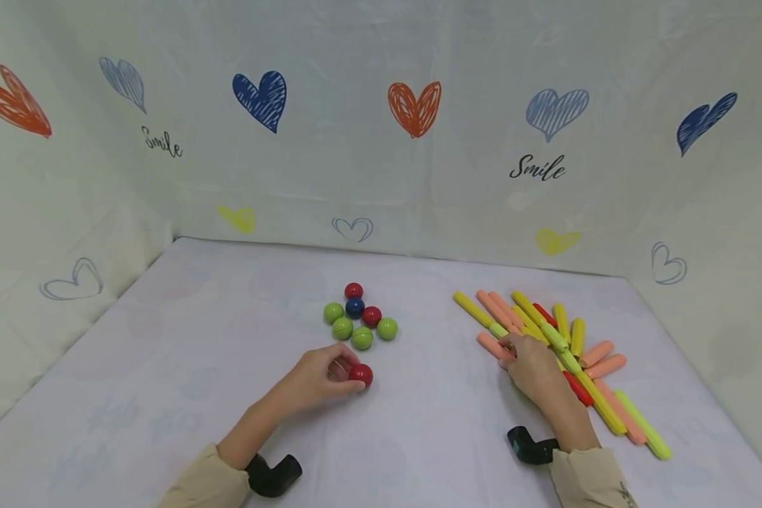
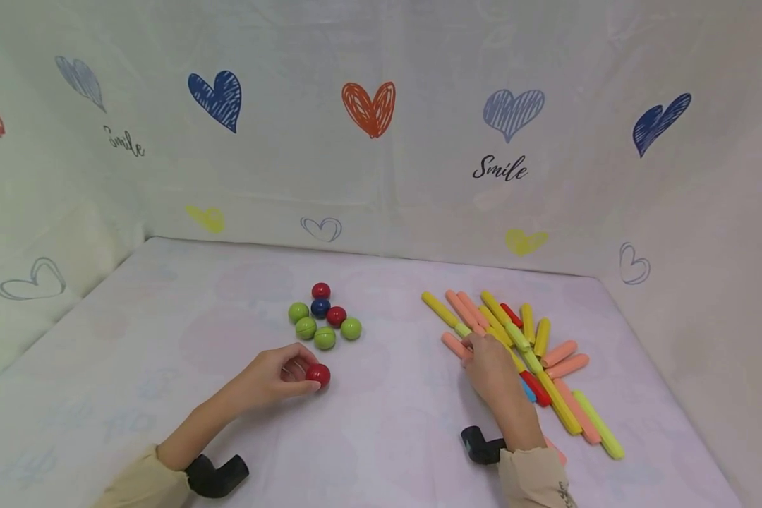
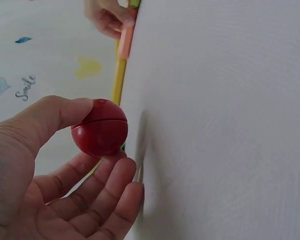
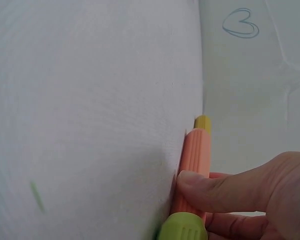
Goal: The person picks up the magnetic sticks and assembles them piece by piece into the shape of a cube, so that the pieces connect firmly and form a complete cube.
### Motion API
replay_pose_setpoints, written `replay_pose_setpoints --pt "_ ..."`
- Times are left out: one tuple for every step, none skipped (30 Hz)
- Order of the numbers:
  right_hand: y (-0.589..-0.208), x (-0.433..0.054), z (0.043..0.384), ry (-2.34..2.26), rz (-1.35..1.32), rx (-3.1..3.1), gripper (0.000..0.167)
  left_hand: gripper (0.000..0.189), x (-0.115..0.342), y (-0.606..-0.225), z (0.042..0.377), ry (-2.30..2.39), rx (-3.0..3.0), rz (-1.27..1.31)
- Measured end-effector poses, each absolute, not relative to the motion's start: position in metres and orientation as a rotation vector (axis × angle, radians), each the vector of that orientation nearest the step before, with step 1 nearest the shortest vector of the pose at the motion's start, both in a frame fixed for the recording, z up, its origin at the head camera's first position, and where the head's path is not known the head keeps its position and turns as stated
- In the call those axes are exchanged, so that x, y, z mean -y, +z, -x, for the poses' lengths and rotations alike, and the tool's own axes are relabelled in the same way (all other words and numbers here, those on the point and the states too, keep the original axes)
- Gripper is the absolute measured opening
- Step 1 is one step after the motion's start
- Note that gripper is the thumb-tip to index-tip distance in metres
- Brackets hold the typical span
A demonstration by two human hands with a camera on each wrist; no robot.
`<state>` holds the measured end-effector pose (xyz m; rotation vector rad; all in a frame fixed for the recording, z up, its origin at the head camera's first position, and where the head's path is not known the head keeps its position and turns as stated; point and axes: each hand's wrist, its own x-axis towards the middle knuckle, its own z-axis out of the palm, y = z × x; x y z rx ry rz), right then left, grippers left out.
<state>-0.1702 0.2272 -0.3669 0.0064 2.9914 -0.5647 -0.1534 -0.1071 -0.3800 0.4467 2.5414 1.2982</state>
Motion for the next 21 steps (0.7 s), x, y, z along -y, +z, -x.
replay_pose_setpoints --pt "-0.3671 -0.2271 0.17 -0.565 -0.009 -2.991 0.035 0.031 0.1058 -0.3806 0.1528 1.299 -2.526 -0.442" --pt "-0.3675 -0.227 0.1699 -0.566 -0.009 -2.994 0.035 0.031 0.1049 -0.3811 0.152 1.301 -2.51 -0.442" --pt "-0.3679 -0.2269 0.1698 -0.564 -0.008 -2.997 0.035 0.031 0.1042 -0.3814 0.1513 1.301 -2.498 -0.444" --pt "-0.3683 -0.2267 0.1695 -0.557 -0.006 -3.002 0.034 0.031 0.1037 -0.3819 0.1507 1.3 -2.489 -0.448" --pt "-0.3687 -0.2265 0.1692 -0.551 -0.004 -3.006 0.034 0.031 0.1034 -0.3823 0.1502 1.301 -2.482 -0.452" --pt "-0.3689 -0.2264 0.1689 -0.545 -0.001 -3.009 0.035 0.031 0.1033 -0.3827 0.1496 1.303 -2.478 -0.458" --pt "-0.3693 -0.2264 0.1686 -0.54 0.0 -3.012 0.035 0.031 0.1032 -0.3832 0.1493 1.304 -2.475 -0.462" --pt "-0.3693 -0.2264 0.1685 -0.534 0.003 -3.016 0.035 0.031 0.103 -0.3839 0.1493 1.309 -2.472 -0.465" --pt "-0.369 -0.2264 0.1683 -0.535 0.003 -3.015 0.035 0.031 0.1026 -0.3849 0.1495 1.315 -2.471 -0.465" --pt "-0.3689 -0.2265 0.1682 -0.536 0.003 -3.016 0.035 0.031 0.1022 -0.3858 0.1498 1.321 -2.468 -0.468" --pt "-0.3685 -0.2267 0.1682 -0.542 0.001 -3.014 0.036 0.031 0.1017 -0.3864 0.1501 1.328 -2.464 -0.466" --pt "-0.368 -0.2269 0.1682 -0.549 0.001 -3.012 0.036 0.03 0.1013 -0.3871 0.1505 1.332 -2.462 -0.467" --pt "-0.368 -0.2273 0.1679 -0.556 0.003 -3.012 0.036 0.03 0.1008 -0.3875 0.1507 1.335 -2.458 -0.466" --pt "-0.3679 -0.2277 0.1679 -0.564 0.007 -3.012 0.035 0.03 0.1006 -0.388 0.151 1.34 -2.455 -0.466" --pt "-0.3682 -0.2279 0.1679 -0.572 0.005 -3.011 0.035 0.03 0.1007 -0.3883 0.1512 1.343 -2.451 -0.466" --pt "-0.3685 -0.2281 0.1679 -0.578 0.007 -3.012 0.035 0.03 0.1008 -0.3884 0.1515 1.345 -2.449 -0.463" --pt "-0.3688 -0.2282 0.168 -0.583 0.01 -3.014 0.035 0.03 0.101 -0.3886 0.1518 1.345 -2.447 -0.457" --pt "-0.3693 -0.2283 0.1681 -0.583 0.014 -3.017 0.034 0.03 0.1014 -0.3889 0.1521 1.344 -2.445 -0.454" --pt "-0.3698 -0.2285 0.1682 -0.584 0.018 -3.017 0.034 0.03 0.1018 -0.3892 0.1524 1.344 -2.444 -0.449" --pt "-0.3702 -0.2283 0.1683 -0.585 0.014 -3.015 0.034 0.03 0.1023 -0.3897 0.1528 1.344 -2.443 -0.446" --pt "-0.37 -0.2282 0.1682 -0.584 0.015 -3.014 0.034 0.03 0.1025 -0.3898 0.153 1.342 -2.444 -0.444"
